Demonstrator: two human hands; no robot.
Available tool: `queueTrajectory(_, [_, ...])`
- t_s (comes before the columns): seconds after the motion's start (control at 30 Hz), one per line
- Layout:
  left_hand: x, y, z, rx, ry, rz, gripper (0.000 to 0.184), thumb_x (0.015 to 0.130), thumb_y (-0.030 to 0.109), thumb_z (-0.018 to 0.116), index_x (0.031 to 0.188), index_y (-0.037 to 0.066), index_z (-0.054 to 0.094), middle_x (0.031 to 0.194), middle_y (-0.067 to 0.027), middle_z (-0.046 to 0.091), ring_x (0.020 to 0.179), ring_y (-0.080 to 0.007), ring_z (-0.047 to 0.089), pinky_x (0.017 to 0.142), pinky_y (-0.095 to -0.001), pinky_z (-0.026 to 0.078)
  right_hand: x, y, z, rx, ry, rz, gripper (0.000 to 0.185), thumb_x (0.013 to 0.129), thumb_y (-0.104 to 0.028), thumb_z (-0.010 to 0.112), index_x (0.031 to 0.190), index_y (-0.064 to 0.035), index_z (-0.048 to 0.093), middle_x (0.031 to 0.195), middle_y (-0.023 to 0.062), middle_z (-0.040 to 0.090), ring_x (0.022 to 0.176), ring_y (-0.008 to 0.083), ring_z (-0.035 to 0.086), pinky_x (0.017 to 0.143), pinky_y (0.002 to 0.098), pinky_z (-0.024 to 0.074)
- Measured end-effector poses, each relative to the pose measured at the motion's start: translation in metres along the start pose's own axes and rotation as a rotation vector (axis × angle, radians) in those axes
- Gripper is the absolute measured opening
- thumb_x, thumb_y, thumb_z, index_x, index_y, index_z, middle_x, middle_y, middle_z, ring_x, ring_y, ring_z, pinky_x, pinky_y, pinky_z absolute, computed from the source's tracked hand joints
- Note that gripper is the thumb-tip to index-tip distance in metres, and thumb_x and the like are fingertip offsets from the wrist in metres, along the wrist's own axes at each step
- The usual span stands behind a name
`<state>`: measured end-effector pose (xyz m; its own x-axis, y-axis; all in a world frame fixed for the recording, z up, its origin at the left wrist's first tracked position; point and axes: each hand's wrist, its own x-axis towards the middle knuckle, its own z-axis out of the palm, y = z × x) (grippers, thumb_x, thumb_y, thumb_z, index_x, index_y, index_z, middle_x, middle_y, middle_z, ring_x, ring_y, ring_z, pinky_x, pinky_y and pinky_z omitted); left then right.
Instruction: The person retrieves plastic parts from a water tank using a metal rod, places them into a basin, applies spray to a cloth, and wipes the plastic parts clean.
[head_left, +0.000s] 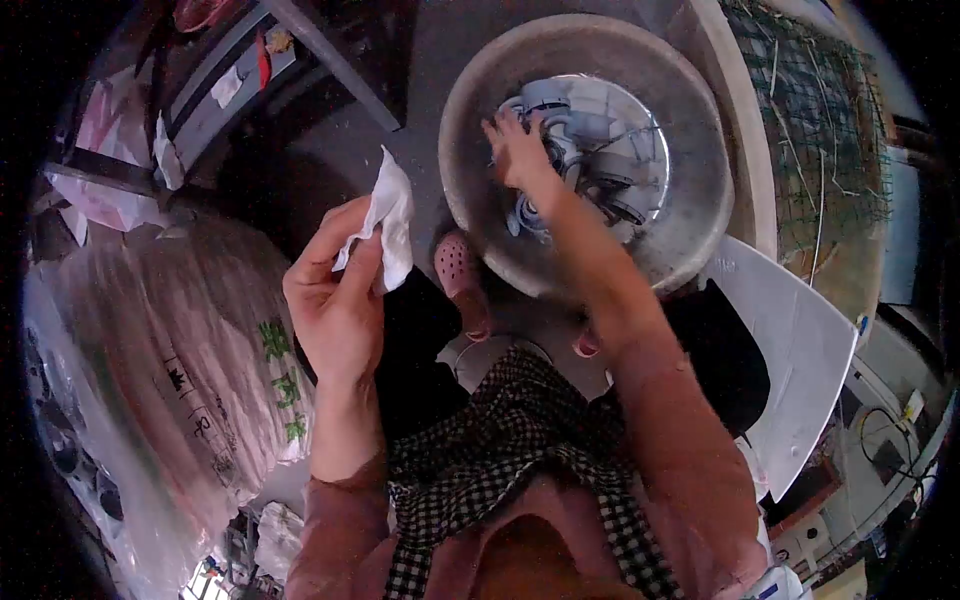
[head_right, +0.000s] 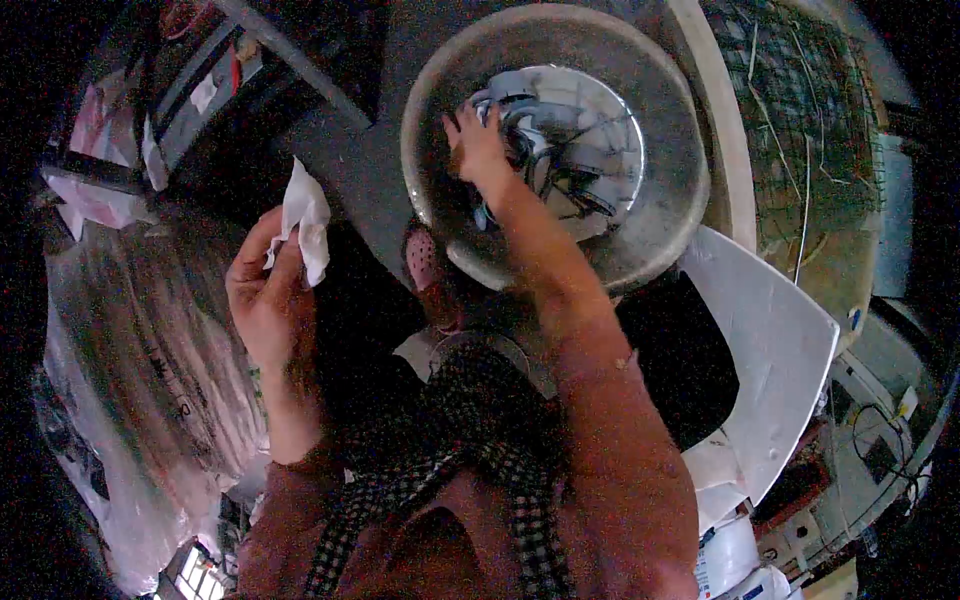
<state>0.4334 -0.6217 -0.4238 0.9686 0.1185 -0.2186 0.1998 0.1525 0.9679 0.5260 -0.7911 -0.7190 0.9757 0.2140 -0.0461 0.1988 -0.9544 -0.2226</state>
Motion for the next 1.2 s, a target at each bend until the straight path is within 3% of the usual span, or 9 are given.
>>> queueTrajectory(0.1, [0.001,-0.001,0.003,-0.052,0.032,-0.048,0.023,0.085,-0.006,0.050,0.107,-0.007,0.058,0.105,-0.0093,0.058,0.092,-0.0131,0.056,0.080,-0.0221,0.044,0.002,0.014,0.001,0.045,-0.168,-0.210,0.065,0.068,-0.038,0.065,0.122,-0.0056,0.050,0.127,0.0195,0.047,0.122,0.0333,0.040,0.102,0.0535,0.0223])
queueTrajectory(0.17, [-0.001,0.003,0.003,-0.090,0.049,-0.028,0.023,0.085,-0.006,0.051,0.108,-0.007,0.058,0.104,-0.0098,0.059,0.091,-0.0135,0.057,0.079,-0.0222,0.045,0.010,0.021,-0.010,-0.061,-0.729,-0.141,0.053,0.063,-0.034,0.072,0.107,-0.0045,0.062,0.112,0.0159,0.059,0.106,0.0304,0.055,0.092,0.0459,0.0400])
queueTrajectory(0.4, [-0.016,0.000,-0.001,-0.191,0.047,-0.055,0.025,0.086,-0.004,0.051,0.110,-0.008,0.056,0.104,-0.0132,0.061,0.089,-0.0173,0.060,0.080,-0.0260,0.048,-0.056,0.037,-0.040,0.092,-0.479,-0.110,0.049,0.067,-0.046,0.067,0.087,-0.0020,0.066,0.087,0.0171,0.065,0.078,0.0335,0.062,0.066,0.0461,0.0496])
queueTrajectory(0.5, [-0.027,0.000,0.001,-0.157,0.074,-0.095,0.025,0.086,-0.004,0.051,0.111,-0.008,0.055,0.105,-0.0139,0.061,0.090,-0.0177,0.060,0.081,-0.0264,0.047,-0.068,0.045,-0.059,0.721,-0.938,0.303,0.047,0.067,-0.043,0.070,0.084,0.0005,0.065,0.078,0.0145,0.065,0.070,0.0245,0.062,0.064,0.0402,0.0498])
queueTrajectory(0.53, [-0.029,-0.003,0.000,-0.120,0.041,-0.078,0.027,0.086,0.001,0.054,0.113,-0.006,0.055,0.103,-0.0117,0.061,0.089,-0.0164,0.060,0.075,-0.0252,0.048,-0.070,0.079,-0.016,1.010,-0.827,0.424,0.048,0.066,-0.043,0.073,0.082,0.0020,0.065,0.074,0.0117,0.063,0.069,0.0190,0.060,0.064,0.0355,0.0492])
queueTrajectory(0.6, [-0.030,-0.010,-0.004,-0.105,0.021,-0.085,0.027,0.086,0.001,0.054,0.112,-0.006,0.055,0.103,-0.0119,0.061,0.089,-0.0166,0.060,0.076,-0.0253,0.048,-0.084,0.113,-0.011,0.461,-0.261,0.340,0.037,0.069,-0.031,0.071,0.083,0.0023,0.066,0.072,0.0114,0.063,0.070,0.0230,0.062,0.064,0.0356,0.0496])
queueTrajectory(0.77, [-0.031,-0.009,0.003,-0.056,0.042,-0.121,0.025,0.086,-0.004,0.051,0.110,-0.008,0.056,0.103,-0.0133,0.061,0.090,-0.0165,0.060,0.079,-0.0265,0.048,-0.102,0.167,0.036,-0.159,0.178,0.240,0.037,0.070,-0.016,0.062,0.104,-0.0011,0.059,0.101,0.0155,0.058,0.097,0.0300,0.056,0.082,0.0434,0.0444])
queueTrajectory(1.0, [-0.006,-0.010,0.008,-0.022,0.039,-0.096,0.024,0.086,-0.003,0.051,0.109,-0.007,0.057,0.102,-0.0132,0.062,0.090,-0.0160,0.060,0.079,-0.0253,0.047,-0.070,0.177,0.036,-0.250,-0.284,0.145,0.057,0.067,-0.016,0.065,0.119,-0.0038,0.045,0.108,0.0175,0.055,0.106,0.0326,0.051,0.088,0.0426,0.0414])
queueTrajectory(1.2, [-0.006,-0.004,0.007,-0.113,-0.008,-0.046,0.024,0.086,-0.002,0.051,0.109,-0.007,0.057,0.100,-0.0108,0.062,0.089,-0.0142,0.059,0.079,-0.0249,0.047,-0.078,0.161,-0.144,0.244,-0.328,0.351,0.068,0.058,-0.016,0.079,0.111,0.0002,0.040,0.093,0.0226,0.059,0.090,0.0379,0.057,0.079,0.0426,0.0456])
